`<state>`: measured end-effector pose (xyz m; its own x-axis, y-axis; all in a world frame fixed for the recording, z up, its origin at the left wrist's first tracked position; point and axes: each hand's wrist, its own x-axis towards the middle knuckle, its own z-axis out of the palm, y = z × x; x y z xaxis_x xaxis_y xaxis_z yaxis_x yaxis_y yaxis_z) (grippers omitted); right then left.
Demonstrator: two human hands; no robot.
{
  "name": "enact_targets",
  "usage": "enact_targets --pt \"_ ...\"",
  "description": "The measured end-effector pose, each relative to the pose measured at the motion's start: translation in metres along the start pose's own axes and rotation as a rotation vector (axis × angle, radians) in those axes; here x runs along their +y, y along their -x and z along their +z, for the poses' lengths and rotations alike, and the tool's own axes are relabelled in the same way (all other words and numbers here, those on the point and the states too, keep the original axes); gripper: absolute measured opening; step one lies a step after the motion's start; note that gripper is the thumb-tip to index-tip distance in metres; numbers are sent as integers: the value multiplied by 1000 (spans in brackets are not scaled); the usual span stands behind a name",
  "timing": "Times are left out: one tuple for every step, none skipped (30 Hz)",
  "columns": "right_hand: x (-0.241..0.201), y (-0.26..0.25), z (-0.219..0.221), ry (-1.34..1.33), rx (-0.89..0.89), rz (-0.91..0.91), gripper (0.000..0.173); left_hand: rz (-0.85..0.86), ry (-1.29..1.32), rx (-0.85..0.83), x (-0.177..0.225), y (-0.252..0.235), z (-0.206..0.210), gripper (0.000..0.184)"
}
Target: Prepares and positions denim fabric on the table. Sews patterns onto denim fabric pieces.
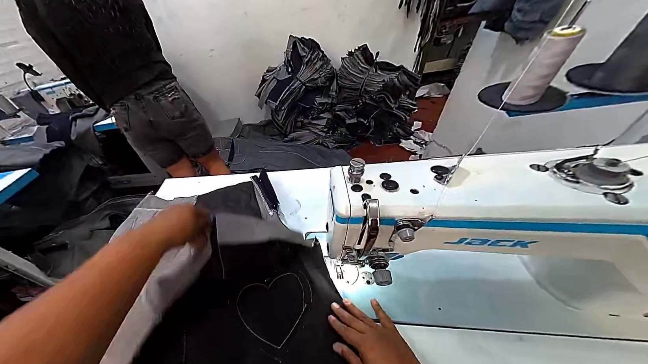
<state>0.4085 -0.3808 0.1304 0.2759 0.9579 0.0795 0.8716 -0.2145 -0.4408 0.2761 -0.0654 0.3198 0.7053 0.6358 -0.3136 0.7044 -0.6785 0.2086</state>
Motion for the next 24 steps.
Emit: enact_targets --pt "6 -3 0 23 32 11 40 33 28 182 5 -13 -13 37" --pt "11 -7 -1 47 63 24 40 89 67 360 14 -25 -25 36" --pt "18 -10 -3 80 95 37 39 171 133 483 25 -36 -33 37" --pt "25 -12 -4 118 143 47 38 267 216 544 37 -47 -36 39" --pt "33 -12 -8 138 164 74 37 358 294 570 50 -57 -33 45" --pt "41 -12 -15 152 161 119 37 427 325 575 64 -64 -24 50" --pt "51 -10 -24 168 159 161 37 481 298 576 76 -65 -11 52" --pt "64 -5 -31 190 176 188 37 544 206 589 85 -60 7 50" --pt "78 3 -39 207 183 221 38 622 69 615 90 -51 29 43" --pt "90 12 -47 223 192 255 38 721 -78 642 90 -37 54 34" --pt "99 22 -57 231 177 309 38 823 -198 662 87 -19 81 30" --pt "104 30 -68 251 169 356 37 882 -275 657 82 1 107 34" --pt "105 36 -77 277 173 384 35 874 -301 629 78 21 131 43" --pt "101 37 -81 294 205 371 32 802 -278 553 76 37 148 59" --pt "94 36 -79 289 259 296 29 712 -239 472 75 48 158 73" --pt "87 31 -72 259 272 208 32 613 -216 399 76 51 160 76" --pt "78 25 -63 224 215 155 44 497 -220 317 80 47 152 72" --pt "69 19 -56 181 94 159 60 377 -255 217 83 35 135 65" --pt "61 15 -51 165 -63 213 75 275 -279 121 84 17 113 56" --pt "56 14 -47 185 -212 283 87 189 -286 72 83 -1 88 50" --pt "56 18 -41 210 -210 309 92 131 -291 79 82 -18 62 46" --pt "58 27 -35 224 -134 301 94 121 -298 158 80 -32 38 45" --pt "63 38 -30 237 -43 277 94 139 -312 268 80 -42 13 46" --pt "66 51 -26 246 39 254 93 180 -308 383 83 -48 -9 49"
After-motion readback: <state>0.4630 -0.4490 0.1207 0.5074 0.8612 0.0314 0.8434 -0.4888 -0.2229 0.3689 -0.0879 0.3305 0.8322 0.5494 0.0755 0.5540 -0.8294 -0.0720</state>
